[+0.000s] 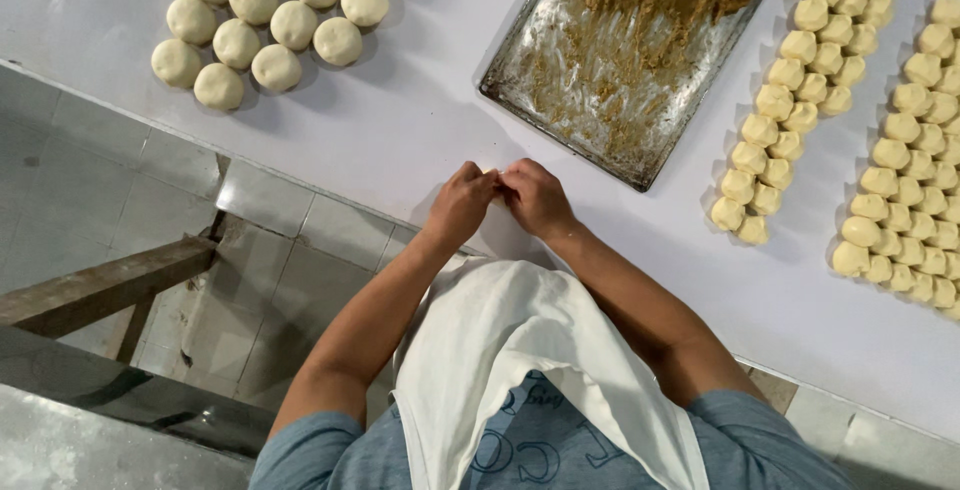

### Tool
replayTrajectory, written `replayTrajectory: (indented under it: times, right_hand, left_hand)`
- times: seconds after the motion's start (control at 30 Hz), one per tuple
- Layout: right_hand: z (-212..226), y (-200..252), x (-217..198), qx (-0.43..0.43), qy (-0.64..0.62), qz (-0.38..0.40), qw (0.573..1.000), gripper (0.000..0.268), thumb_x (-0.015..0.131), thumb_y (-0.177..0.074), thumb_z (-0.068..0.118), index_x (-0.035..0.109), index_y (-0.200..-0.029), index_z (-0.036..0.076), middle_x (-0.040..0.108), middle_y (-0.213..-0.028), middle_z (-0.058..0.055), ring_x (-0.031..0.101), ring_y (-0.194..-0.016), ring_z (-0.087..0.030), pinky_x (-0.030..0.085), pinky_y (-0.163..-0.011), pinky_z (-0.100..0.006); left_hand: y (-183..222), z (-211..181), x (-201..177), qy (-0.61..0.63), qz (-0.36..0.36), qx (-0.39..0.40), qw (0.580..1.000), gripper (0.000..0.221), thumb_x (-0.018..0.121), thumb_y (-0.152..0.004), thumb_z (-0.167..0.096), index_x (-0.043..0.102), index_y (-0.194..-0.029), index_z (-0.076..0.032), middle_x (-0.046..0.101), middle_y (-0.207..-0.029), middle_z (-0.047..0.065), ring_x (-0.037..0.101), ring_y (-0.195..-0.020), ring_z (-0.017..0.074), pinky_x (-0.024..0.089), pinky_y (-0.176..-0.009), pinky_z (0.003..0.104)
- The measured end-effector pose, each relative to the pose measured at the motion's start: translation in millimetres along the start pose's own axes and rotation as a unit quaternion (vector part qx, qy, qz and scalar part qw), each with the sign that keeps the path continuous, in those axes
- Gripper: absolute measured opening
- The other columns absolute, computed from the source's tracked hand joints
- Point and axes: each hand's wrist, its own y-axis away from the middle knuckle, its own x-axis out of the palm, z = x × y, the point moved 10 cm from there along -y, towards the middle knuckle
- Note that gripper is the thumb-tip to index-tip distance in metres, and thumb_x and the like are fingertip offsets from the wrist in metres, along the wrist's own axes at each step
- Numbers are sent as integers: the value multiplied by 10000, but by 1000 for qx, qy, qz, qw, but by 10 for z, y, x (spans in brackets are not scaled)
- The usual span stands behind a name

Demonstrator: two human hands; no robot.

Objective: The person picks up a piece of dough from a tray, places a small amount of filling inside, and folds the dough over to seal it before placing it back on the table.

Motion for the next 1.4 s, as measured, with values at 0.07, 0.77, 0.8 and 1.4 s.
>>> replayTrajectory:
  times: [0.07,0.77,0.8,1.4]
  right_hand:
    - [63,-59,-50,-27,0,34,999,228,794,-907,68,739,-1128,83,717,-1088,-96,709,-960,-249,587,-839,-335]
    - [-80,-202,-85,-69,-20,72,995,163,727,-882,94,778,-1036,84,723,-908,-105,689,-840,-303,564,-741,-397]
    - [-77,-177,-61,-85,6,74,994,99,716,-893,87,751,-984,70,703,-887,-115,676,-833,-311,560,-746,-409]
    - [-146,-278,-180,-139,-50,69,987,169,806,-810,202,697,-894,103,633,-864,-87,633,-860,-295,537,-795,-434]
  left_hand:
    - [-25,86,10,-10,-10,-7,1000,149,720,-938,-112,774,-1075,-92,640,-985,141,674,-866,336,559,-755,429]
    - [24,-11,262,-104,-19,136,985,213,648,-882,-27,729,-1079,-41,616,-1053,134,627,-1027,315,558,-858,376]
    - [54,-61,326,-148,-21,160,976,226,638,-867,-34,720,-1077,-13,607,-1049,146,618,-1019,324,558,-850,373]
    - [-191,6,107,-70,-27,-2,997,92,727,-880,-104,795,-937,-127,654,-911,95,614,-887,334,528,-802,431]
